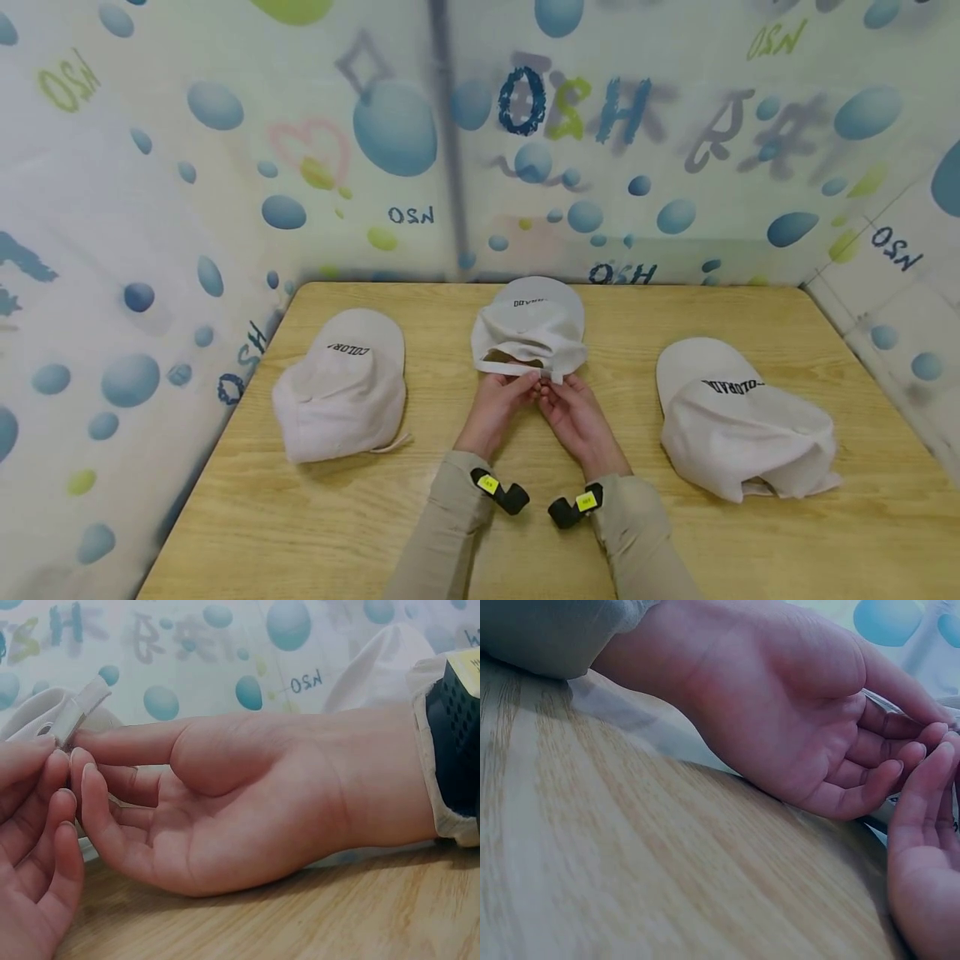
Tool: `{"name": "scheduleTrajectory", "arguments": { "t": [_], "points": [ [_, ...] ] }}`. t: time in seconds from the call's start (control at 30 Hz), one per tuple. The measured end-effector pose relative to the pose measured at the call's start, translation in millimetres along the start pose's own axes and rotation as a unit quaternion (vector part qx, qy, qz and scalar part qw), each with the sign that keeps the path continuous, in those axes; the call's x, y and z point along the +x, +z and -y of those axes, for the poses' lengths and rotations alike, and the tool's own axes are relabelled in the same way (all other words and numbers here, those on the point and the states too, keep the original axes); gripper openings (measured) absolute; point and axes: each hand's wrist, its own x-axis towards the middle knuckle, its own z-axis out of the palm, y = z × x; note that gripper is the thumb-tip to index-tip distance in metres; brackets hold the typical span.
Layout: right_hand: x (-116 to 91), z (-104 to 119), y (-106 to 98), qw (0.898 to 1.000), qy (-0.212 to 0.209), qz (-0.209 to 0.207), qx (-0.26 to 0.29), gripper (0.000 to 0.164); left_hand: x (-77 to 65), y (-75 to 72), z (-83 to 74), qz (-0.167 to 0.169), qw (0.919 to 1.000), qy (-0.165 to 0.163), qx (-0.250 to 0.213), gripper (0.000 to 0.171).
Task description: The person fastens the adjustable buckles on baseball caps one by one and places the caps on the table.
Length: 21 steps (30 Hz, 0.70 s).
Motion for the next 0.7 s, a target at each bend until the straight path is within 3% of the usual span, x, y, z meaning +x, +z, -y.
{"name": "scheduleTrajectory", "arguments": {
  "t": [0.37, 0.7],
  "points": [
    [-0.1, -1.3, 1.1, 1.0, -0.007, -0.003, -0.025, 0.019, -0.8, 0.0, -0.9, 0.011, 0.9999, -0.004, 0.0, 0.014],
    [0.2, -1.1, 0.1, 1.0, -0.008, -0.003, -0.011, 0.015, -1.5, -0.1, -1.7, 0.008, 0.9999, -0.012, -0.002, 0.014]
  ]
}}
